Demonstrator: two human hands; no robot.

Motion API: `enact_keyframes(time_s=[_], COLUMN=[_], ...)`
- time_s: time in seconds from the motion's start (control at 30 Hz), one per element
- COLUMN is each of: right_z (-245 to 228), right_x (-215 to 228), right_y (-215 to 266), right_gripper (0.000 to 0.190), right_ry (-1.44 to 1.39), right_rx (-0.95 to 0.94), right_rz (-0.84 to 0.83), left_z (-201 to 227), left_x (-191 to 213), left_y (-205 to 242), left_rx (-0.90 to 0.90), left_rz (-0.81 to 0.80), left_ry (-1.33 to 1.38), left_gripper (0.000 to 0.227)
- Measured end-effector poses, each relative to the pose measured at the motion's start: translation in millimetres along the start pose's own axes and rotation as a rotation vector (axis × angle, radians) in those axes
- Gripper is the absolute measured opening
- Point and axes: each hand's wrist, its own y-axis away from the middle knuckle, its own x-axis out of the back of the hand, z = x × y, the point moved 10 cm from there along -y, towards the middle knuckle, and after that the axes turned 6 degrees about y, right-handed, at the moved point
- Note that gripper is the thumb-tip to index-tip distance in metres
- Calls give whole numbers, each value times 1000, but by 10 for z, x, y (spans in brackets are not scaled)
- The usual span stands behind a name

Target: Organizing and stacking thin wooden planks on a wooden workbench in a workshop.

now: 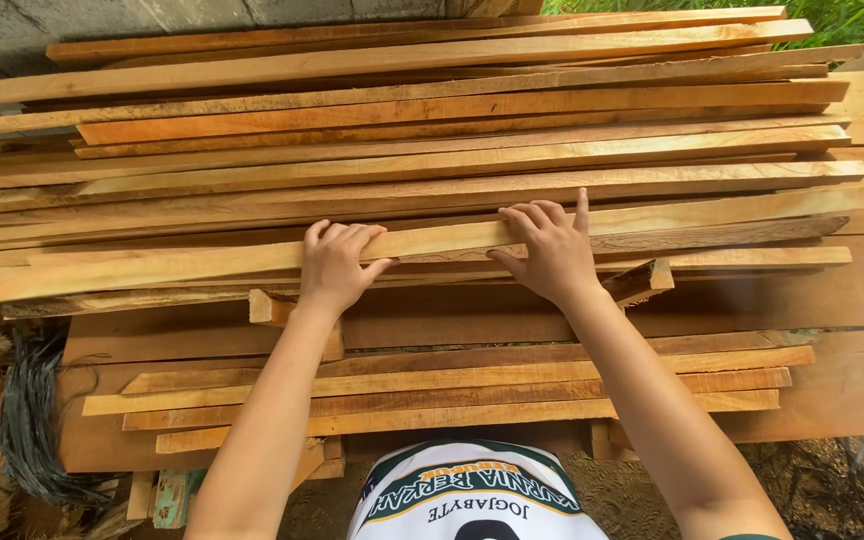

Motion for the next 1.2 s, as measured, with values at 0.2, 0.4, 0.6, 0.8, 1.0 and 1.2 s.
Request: enact_keyframes(time_s=[0.2,0.4,0.6,0.8,1.0,1.2], right_z=[-140,-254,-378,-612,-697,-805], right_x=[326,305,-481,-797,-1029,-954], right_y=[134,696,1875,2486,2652,2753], right_gripper=[59,48,50,44,42,43], right_ry=[-26,-177,-265,-347,-289,-274], right_rx=[61,-20,-86,-176,-189,-164], right_rz=[118,-31,-265,-363,-528,-607], left_z=[639,751,462,511,491,498], left_x=[481,301,-858,-1367,-1483,-1587], left_y=[138,613,1591,2197,2413,2645], left_rx=[-101,-31,100,216,264,293], left_rz=[34,-136,-393,-509,-535,-563], left_ry=[-80,-15,43,117,159,162], left_gripper=[51,48,48,48,48,50])
